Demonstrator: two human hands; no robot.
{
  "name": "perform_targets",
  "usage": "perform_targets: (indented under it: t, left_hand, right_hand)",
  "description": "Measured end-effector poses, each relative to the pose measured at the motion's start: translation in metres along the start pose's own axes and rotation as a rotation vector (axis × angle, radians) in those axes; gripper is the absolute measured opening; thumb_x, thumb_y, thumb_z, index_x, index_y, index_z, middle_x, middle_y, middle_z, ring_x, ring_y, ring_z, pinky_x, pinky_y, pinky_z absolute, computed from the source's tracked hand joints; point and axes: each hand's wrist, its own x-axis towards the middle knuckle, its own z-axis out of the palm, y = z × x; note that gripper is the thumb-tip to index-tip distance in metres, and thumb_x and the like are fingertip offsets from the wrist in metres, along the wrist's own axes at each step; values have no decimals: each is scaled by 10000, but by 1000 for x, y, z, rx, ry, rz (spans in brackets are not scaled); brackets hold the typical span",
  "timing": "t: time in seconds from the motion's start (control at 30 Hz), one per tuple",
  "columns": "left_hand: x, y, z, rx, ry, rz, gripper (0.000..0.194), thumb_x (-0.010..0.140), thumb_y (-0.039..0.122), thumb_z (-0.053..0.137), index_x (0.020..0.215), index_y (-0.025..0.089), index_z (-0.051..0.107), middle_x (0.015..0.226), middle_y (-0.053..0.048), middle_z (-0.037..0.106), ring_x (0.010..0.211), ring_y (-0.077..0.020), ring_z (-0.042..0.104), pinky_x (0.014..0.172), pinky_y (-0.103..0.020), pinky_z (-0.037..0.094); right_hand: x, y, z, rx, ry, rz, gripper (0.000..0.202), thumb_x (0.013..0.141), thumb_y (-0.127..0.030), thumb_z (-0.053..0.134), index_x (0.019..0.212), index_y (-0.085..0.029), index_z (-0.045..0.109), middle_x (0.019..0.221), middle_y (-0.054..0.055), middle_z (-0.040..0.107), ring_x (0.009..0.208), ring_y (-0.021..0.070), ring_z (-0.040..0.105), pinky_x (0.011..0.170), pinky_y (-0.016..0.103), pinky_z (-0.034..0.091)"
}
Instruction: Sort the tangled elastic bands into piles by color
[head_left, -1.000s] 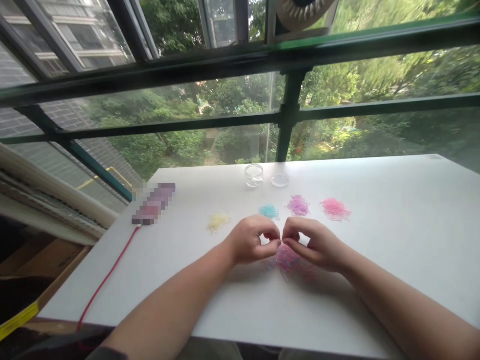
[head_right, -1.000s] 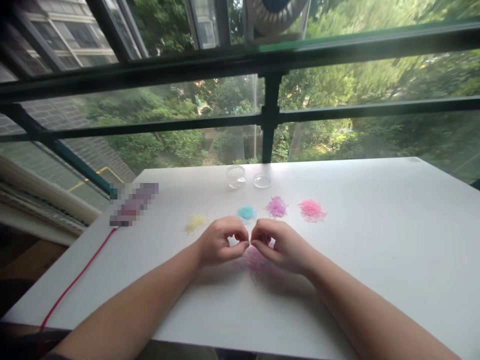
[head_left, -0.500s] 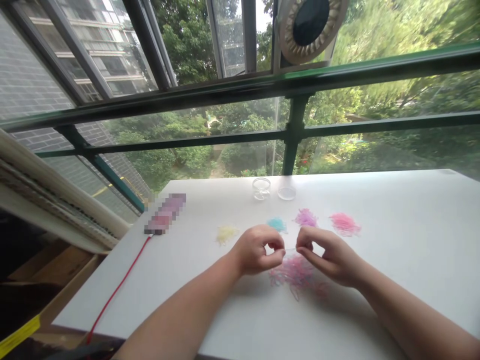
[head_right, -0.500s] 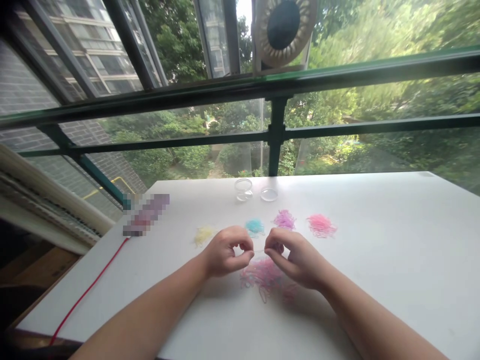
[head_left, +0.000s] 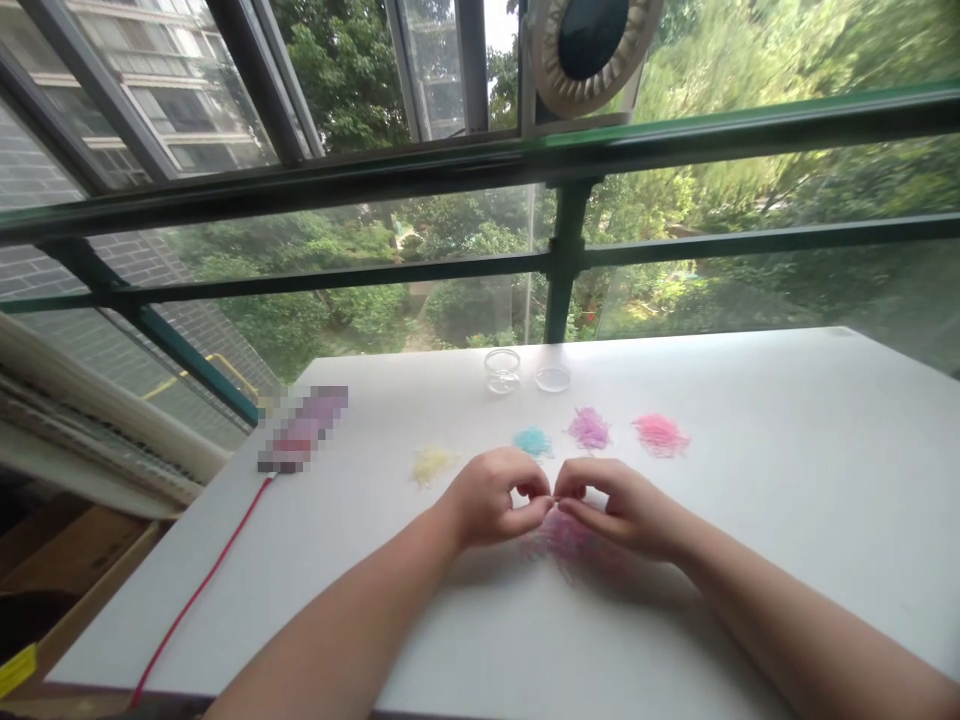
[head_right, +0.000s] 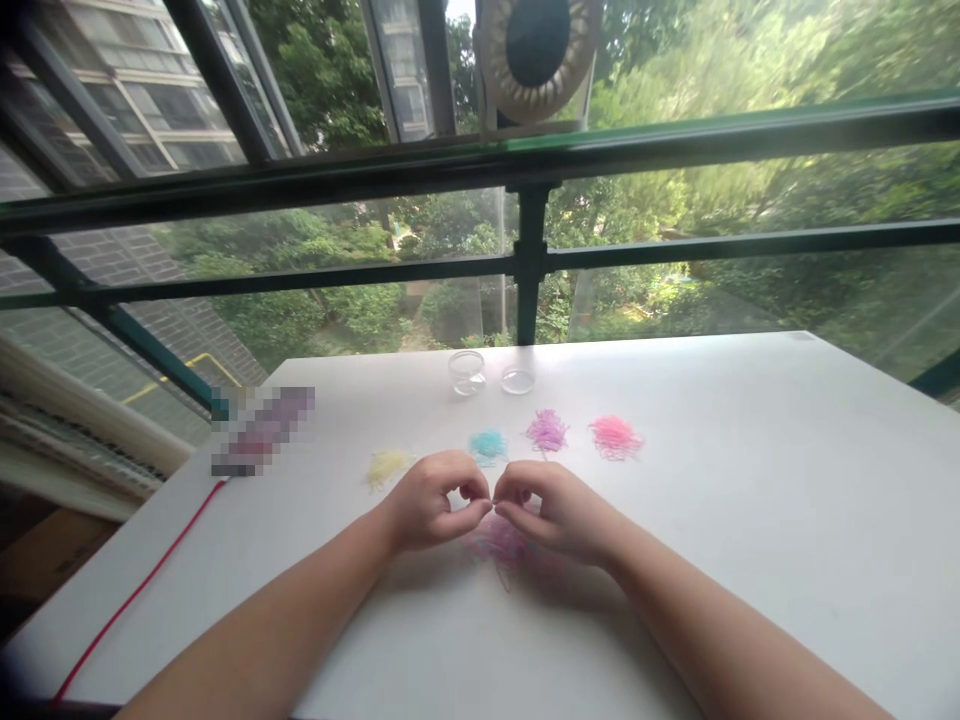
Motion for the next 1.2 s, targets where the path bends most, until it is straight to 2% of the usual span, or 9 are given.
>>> perform_targets:
  t: [0.07,0.3,0.43,0.63,0.8,1.07,1.2]
  left_hand:
    - [0,0,0,2,-7,-5,41,727,149,580,704,160,612,649,1,600,634,-102,518,643,-226,410]
    - [0,0,-2,4,-16,-14,61,677,101,561,667,159,577,634,7,575,620,-100,497,629,-225,402]
    - [-1,0,-3,6,-8,-4,72,672,93,545,653,159,568,632,4,568,617,-101,495,629,-226,403]
    - [-1,-1,-1,19,-27,12,38,715,146,569,689,162,593,656,-1,598,631,-103,517,637,-226,412]
    - [-1,0,0,24,-41,16,41,724,147,573,695,163,597,663,-3,600,644,-103,530,649,-221,419]
    - [1,2,-2,37,-51,6,43,727,147,566,707,160,602,666,0,602,639,-100,527,642,-219,420]
    - [1,1,-2,43,-40,8,58,744,166,564,708,164,609,667,-5,610,642,-105,533,645,-223,427]
  right_hand:
    - [1,0,1,-4,12,-9,91,810,-138,528,727,-170,553,671,10,571,622,116,508,597,241,423]
    - [1,1,-4,5,70,-85,129,770,-55,514,756,-165,579,694,9,587,639,108,514,618,231,424]
    - [2,1,-8,-8,128,-69,124,756,-55,519,730,-164,571,674,9,571,637,113,509,618,239,427]
    - [2,2,-2,59,25,-18,81,786,-165,574,860,-160,605,745,36,627,690,138,567,647,256,474]
    - [3,0,2,50,59,-31,81,765,-99,535,723,-165,559,664,4,580,626,109,521,604,227,451]
    - [2,-1,-1,49,72,-19,103,741,-89,550,698,-171,505,646,-7,543,623,108,501,590,223,445]
    - [0,0,-3,101,19,-14,88,780,-132,572,865,-154,573,813,46,624,708,126,556,660,249,482]
